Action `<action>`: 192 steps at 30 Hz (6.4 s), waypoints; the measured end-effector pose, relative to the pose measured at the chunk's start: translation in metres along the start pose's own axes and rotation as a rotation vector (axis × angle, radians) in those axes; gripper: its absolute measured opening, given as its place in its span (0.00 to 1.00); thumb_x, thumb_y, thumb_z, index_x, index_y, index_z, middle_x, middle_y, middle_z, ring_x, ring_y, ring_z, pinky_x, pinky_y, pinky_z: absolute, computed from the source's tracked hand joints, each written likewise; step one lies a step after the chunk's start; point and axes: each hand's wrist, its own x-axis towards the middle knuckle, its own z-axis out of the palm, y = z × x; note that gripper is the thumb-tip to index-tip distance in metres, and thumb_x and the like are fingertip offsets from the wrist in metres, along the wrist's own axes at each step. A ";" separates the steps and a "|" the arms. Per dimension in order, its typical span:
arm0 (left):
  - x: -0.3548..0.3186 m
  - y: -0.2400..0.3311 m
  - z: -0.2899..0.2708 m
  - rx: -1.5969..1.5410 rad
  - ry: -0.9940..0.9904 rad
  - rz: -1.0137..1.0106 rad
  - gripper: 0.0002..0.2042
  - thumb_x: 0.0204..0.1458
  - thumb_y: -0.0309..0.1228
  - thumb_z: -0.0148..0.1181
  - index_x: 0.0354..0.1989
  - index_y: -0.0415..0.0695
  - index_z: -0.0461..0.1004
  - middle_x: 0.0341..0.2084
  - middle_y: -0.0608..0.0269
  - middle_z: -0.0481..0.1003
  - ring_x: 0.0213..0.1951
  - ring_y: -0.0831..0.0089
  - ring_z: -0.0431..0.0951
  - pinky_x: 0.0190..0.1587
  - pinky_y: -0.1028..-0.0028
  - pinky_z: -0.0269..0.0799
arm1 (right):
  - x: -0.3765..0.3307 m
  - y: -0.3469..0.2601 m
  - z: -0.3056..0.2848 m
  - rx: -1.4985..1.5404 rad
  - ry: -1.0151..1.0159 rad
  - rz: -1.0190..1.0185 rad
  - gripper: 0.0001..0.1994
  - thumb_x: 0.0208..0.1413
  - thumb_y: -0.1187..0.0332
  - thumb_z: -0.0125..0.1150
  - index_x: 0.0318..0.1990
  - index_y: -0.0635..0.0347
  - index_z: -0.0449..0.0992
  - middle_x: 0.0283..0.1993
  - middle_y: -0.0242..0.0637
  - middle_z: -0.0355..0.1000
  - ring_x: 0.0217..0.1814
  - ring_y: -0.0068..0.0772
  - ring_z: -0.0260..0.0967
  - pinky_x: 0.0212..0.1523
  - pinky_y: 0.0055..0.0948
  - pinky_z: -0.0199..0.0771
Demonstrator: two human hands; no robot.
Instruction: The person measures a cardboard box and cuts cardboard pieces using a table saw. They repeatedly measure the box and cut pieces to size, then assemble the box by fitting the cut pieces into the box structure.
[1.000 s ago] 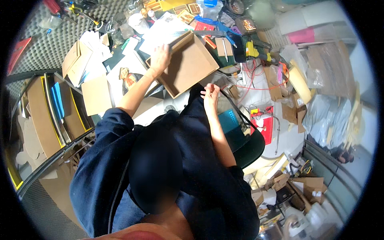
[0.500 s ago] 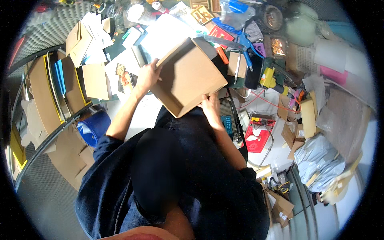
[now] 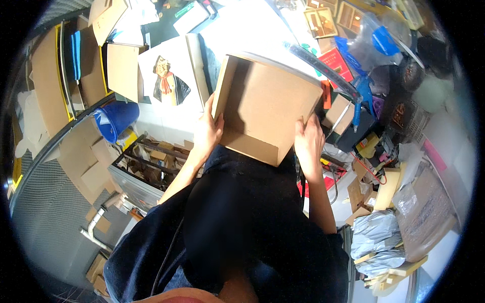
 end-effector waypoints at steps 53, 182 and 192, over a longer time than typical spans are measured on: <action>0.079 0.038 0.004 -0.137 0.323 0.430 0.24 0.47 0.17 0.63 0.54 0.42 0.65 0.54 0.51 0.68 0.51 0.63 0.75 0.43 0.71 0.79 | 0.045 0.052 -0.090 -0.044 0.138 -0.240 0.03 0.61 0.72 0.54 0.40 0.56 0.74 0.34 0.33 0.71 0.37 0.30 0.64 0.40 0.28 0.59; -1.122 -1.097 0.104 -0.190 1.183 -0.403 0.23 0.55 0.39 0.56 0.57 0.42 0.71 0.59 0.55 0.69 0.66 0.61 0.61 0.69 0.59 0.46 | -1.152 0.159 0.907 -0.556 -1.190 -0.570 0.40 0.62 0.51 0.52 0.71 0.57 0.37 0.43 0.68 0.72 0.44 0.65 0.74 0.44 0.47 0.75; -1.129 -1.096 0.097 -0.059 0.937 -0.392 0.24 0.56 0.41 0.54 0.56 0.36 0.72 0.60 0.51 0.67 0.68 0.58 0.57 0.70 0.54 0.41 | -1.136 0.146 0.911 -0.555 -1.230 -0.605 0.36 0.61 0.52 0.53 0.70 0.55 0.44 0.46 0.66 0.72 0.42 0.65 0.75 0.43 0.49 0.78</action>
